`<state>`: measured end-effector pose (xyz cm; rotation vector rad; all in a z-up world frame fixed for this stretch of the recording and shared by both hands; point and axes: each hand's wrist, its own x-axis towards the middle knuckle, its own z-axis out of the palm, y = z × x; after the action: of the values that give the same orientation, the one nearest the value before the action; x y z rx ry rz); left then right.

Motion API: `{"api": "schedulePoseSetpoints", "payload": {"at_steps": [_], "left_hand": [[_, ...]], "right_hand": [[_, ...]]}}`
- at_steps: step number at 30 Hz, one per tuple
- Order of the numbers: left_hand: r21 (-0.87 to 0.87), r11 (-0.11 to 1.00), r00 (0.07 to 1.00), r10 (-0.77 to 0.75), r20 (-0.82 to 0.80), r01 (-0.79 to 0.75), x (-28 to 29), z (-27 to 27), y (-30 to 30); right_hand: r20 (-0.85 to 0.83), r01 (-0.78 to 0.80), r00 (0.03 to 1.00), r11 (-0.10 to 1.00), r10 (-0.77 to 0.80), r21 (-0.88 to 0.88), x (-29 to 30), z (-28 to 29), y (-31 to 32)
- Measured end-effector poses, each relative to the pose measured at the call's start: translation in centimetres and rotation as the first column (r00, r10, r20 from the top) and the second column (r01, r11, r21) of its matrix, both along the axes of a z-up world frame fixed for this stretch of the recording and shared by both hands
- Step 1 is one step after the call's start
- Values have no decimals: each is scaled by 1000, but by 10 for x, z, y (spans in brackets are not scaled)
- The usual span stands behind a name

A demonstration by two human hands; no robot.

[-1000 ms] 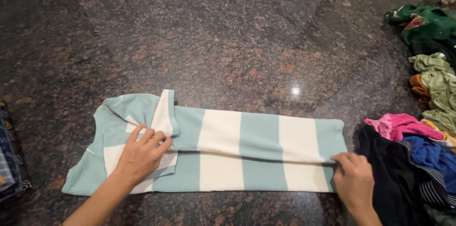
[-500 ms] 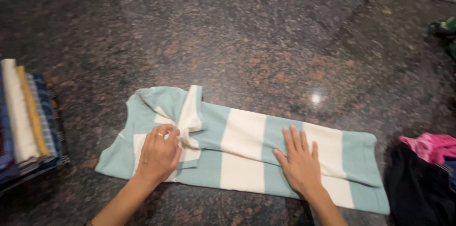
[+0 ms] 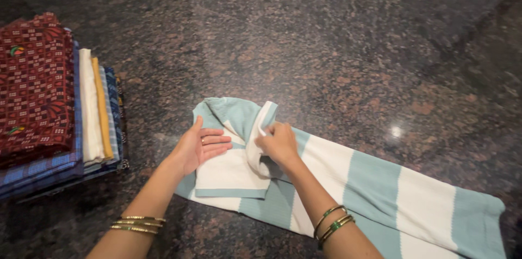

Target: The person folds three t-shirts one by one on a dark tiled floor. They first fold a light blue and white striped shirt, then a blue patterned shirt, and finally a dark green shirt, placing each folded item into a neat stack.

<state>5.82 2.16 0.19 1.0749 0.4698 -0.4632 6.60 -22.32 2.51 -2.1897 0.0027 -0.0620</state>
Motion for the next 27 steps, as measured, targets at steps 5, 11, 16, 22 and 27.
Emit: {"api": "schedulePoseSetpoints", "payload": {"at_steps": [5,11,16,22,27], "left_hand": [[-31,999,990,-44,-135,41,22,6,23],[237,963,992,-128,-20,129,53,13,26],[479,866,989,-147,-34,145,46,35,14],[695,685,963,33,267,-216,44,29,1],[746,657,957,-132,257,-109,37,15,21]], "right_hand": [[418,-552,727,826,545,-117,-39,17,19],[391,-640,397,556,830,-530,-90,37,32],[321,-746,473,567,821,-349,-98,28,24],[421,-648,566,698,709,-305,-104,7,22],[375,-577,726,808,576,-123,-113,0,18]]}}
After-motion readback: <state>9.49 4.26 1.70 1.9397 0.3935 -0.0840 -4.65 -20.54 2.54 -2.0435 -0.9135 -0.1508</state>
